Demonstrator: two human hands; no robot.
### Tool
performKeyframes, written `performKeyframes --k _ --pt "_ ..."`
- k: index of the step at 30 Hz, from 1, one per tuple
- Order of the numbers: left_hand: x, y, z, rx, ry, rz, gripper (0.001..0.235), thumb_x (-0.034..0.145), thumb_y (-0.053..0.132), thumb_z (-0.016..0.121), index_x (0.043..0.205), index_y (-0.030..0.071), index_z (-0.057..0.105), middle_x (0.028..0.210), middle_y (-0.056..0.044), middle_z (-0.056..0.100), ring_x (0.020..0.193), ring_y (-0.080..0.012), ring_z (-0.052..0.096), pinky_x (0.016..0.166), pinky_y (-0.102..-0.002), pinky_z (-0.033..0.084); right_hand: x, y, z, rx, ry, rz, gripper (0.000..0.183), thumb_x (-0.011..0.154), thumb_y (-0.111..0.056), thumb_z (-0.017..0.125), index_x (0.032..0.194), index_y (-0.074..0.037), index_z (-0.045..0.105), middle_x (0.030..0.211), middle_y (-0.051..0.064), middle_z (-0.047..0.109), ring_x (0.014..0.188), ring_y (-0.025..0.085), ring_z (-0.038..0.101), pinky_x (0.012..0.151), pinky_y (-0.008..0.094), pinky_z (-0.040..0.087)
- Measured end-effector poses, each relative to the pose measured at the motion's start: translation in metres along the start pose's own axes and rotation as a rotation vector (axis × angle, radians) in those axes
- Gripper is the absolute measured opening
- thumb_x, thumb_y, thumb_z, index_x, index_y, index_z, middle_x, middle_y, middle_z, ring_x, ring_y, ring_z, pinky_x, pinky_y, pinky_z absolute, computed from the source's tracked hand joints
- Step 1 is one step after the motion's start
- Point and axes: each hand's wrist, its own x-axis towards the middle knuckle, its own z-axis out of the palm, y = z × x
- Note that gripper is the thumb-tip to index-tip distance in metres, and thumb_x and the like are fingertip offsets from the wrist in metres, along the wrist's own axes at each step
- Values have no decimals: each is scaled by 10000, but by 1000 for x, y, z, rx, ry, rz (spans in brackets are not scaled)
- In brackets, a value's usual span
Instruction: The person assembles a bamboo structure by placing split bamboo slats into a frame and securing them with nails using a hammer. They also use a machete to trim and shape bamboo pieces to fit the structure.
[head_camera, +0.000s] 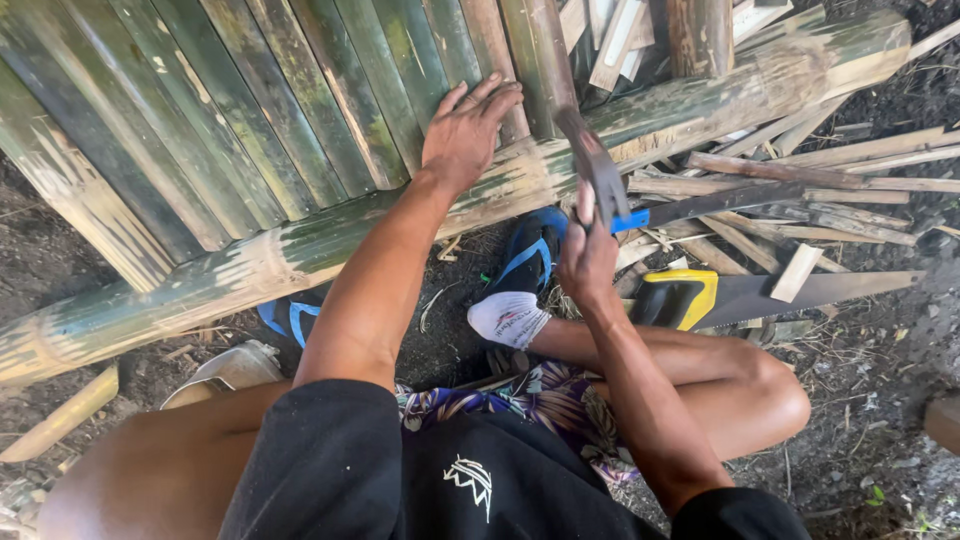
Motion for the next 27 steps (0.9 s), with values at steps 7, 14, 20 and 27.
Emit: performKeyframes --k 7,14,20,27 --pt "4 0 -3 15 -40 6 608 882 1 547 1453 196 474 1547 33 503 1465 -165 397 1219 -447 263 18 14 17 -210 -180 190 270 1099 -237 523 1260 -22 502 867 293 681 754 512 651 663 600 494" --pt "4 -1 -5 17 -51 15 637 887 -38 561 1470 209 493 1583 46 489 1506 -173 402 1250 -444 281 1 9 2 -129 -41 -263 371 996 -146 498 1334 -3 554 1010 372 657 786 520 668 655 554 553" --pt "3 -25 -74 -2 -156 169 544 909 81 629 1434 130 495 1541 -113 494 1356 -341 524 1086 -485 421 -3 18 4 -107 -33 68 205 1073 -178 548 1181 -9 504 858 300 656 792 531 652 674 587 506" --pt "-217 -187 -210 518 -863 -459 502 853 151 584 1345 241 636 882 -148 769 812 -331 780 728 -480 633 19 14 20 -318 -190 70 268 1042 -249 566 1144 -14 489 792 331 652 720 575 614 629 650 446"
